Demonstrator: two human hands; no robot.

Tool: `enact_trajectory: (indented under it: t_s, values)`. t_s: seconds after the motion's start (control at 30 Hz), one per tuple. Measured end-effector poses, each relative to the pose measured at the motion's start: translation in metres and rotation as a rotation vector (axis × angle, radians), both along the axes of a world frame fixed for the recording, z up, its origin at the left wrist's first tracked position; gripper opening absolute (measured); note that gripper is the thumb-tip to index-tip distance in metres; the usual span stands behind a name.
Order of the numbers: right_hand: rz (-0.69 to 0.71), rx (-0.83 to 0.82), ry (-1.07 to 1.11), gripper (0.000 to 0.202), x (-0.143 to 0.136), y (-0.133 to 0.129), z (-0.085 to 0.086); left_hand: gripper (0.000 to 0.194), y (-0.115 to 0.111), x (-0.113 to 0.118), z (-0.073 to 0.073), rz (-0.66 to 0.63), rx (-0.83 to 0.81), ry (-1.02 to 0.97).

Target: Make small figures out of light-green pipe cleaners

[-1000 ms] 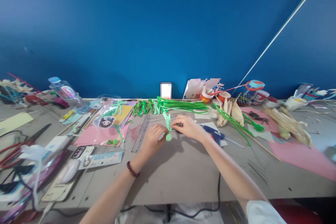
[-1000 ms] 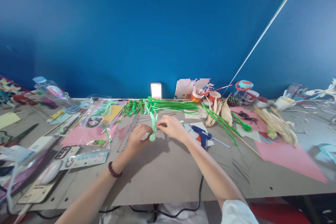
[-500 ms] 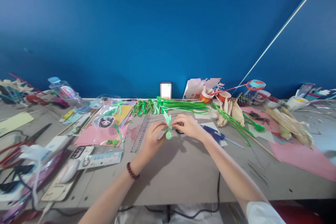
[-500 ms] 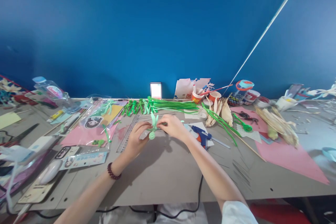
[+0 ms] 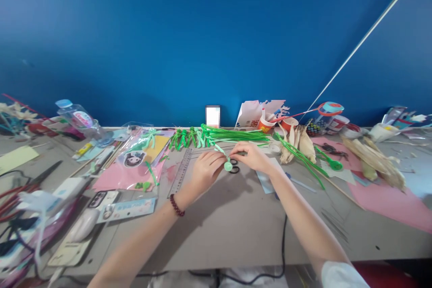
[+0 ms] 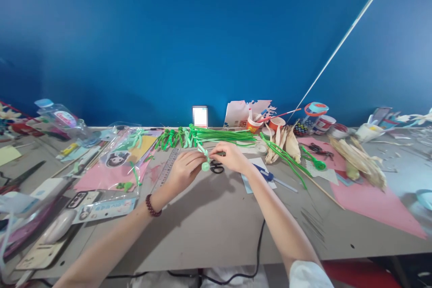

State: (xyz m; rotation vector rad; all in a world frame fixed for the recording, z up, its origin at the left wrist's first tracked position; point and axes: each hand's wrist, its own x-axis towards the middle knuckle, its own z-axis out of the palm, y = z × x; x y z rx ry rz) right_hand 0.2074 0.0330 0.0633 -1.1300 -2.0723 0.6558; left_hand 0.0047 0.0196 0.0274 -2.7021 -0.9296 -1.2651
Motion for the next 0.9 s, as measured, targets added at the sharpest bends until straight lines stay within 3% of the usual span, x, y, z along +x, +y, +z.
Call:
enact_trajectory:
  t_s: [0.2,0.37,0.53,0.73,0.9]
  values:
    - [-0.046,0.017,-0.025,0.010,0.000,0.001,-0.005,0.022,0.010,0.004,-0.012,-0.097,-0.012,-0.019]
    - [-0.132,0.103,-0.045,0.011,-0.018,-0.007,-0.007,0.019,0.015,-0.004,-0.019,0.002,0.019,0.012]
    - [-0.230,0.134,-0.069,0.013,-0.034,-0.018,-0.010,0.016,0.020,-0.007,-0.027,0.117,-0.049,-0.143]
    - [-0.321,0.184,-0.021,0.017,-0.053,-0.027,-0.025,0.019,0.021,-0.002,-0.029,0.162,-0.481,-0.521]
    - [-0.333,0.205,0.008,0.017,-0.054,-0.023,-0.036,0.022,0.025,0.003,-0.023,0.076,-0.848,-0.857]
